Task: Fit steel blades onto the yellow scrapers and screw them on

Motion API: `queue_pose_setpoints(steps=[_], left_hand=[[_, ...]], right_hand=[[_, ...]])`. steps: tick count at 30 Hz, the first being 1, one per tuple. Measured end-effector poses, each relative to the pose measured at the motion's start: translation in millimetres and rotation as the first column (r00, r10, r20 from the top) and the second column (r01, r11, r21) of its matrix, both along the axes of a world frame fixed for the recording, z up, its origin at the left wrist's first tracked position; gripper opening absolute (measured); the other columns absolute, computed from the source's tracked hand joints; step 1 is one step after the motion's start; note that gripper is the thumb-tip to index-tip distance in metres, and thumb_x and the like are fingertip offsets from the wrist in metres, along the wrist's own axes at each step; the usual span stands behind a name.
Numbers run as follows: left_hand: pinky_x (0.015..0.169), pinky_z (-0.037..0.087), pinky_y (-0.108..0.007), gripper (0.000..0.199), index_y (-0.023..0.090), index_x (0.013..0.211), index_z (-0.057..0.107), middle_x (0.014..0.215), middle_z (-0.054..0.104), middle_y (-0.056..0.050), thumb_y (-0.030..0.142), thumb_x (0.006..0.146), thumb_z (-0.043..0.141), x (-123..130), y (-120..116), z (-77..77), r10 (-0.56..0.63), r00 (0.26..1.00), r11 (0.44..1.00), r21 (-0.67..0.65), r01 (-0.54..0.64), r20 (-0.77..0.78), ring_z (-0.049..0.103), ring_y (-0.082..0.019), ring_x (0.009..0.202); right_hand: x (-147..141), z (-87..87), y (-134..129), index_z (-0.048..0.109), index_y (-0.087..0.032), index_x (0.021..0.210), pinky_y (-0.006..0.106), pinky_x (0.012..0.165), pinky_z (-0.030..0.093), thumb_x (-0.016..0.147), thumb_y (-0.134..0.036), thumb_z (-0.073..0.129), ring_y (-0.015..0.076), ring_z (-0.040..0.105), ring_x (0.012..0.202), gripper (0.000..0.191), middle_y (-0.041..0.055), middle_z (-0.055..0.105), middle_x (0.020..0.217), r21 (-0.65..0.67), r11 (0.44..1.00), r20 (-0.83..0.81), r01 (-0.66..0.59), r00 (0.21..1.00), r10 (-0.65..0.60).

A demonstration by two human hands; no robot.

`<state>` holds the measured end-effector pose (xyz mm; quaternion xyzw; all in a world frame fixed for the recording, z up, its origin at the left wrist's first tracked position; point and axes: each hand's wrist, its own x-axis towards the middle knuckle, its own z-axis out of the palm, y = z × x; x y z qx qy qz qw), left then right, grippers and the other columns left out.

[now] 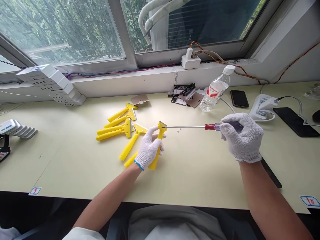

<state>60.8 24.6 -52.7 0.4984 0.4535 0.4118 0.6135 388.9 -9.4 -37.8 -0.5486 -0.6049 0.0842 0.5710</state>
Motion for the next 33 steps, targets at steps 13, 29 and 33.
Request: queue_pose_setpoints(steps=[13,29,33], left_hand=[[0.049,0.055,-0.028,0.059,0.022,0.138,0.058,0.109,0.076,-0.009,0.022,0.079,0.064,-32.9,33.7,1.3,0.033,0.996,0.999,-0.001,-0.034,-0.078,0.067,-0.014,0.055],[0.051,0.055,-0.027,0.059,0.020,0.139,0.059,0.105,0.077,-0.010,0.020,0.080,0.063,-26.0,20.9,5.9,-0.022,0.997,1.000,0.008,0.023,-0.077,0.067,-0.013,0.054],[0.051,0.055,-0.028,0.059,0.021,0.141,0.059,0.103,0.076,-0.009,0.020,0.081,0.062,-23.4,17.8,1.7,-0.048,0.995,0.999,-0.015,0.047,-0.087,0.065,-0.014,0.055]], right_hand=[[-36.6,-13.4,13.3,0.077,-0.032,0.119,0.039,0.085,0.068,0.091,-0.016,0.083,0.0227,0.077,0.094,0.034,0.0045,0.077,0.108,0.224,0.941,0.417,-0.253,0.898,0.142],[-9.5,-1.4,14.3,0.071,-0.025,0.107,0.038,0.081,0.065,0.087,-0.029,0.086,0.0230,0.075,0.094,0.026,0.0056,0.072,0.110,-0.054,0.966,0.110,-0.251,0.960,0.256],[-6.9,-5.9,9.8,0.077,-0.026,0.111,0.037,0.065,0.063,0.090,-0.034,0.088,0.0193,0.073,0.067,0.025,0.0026,0.077,0.097,-0.042,0.976,0.015,-0.212,0.977,0.213]])
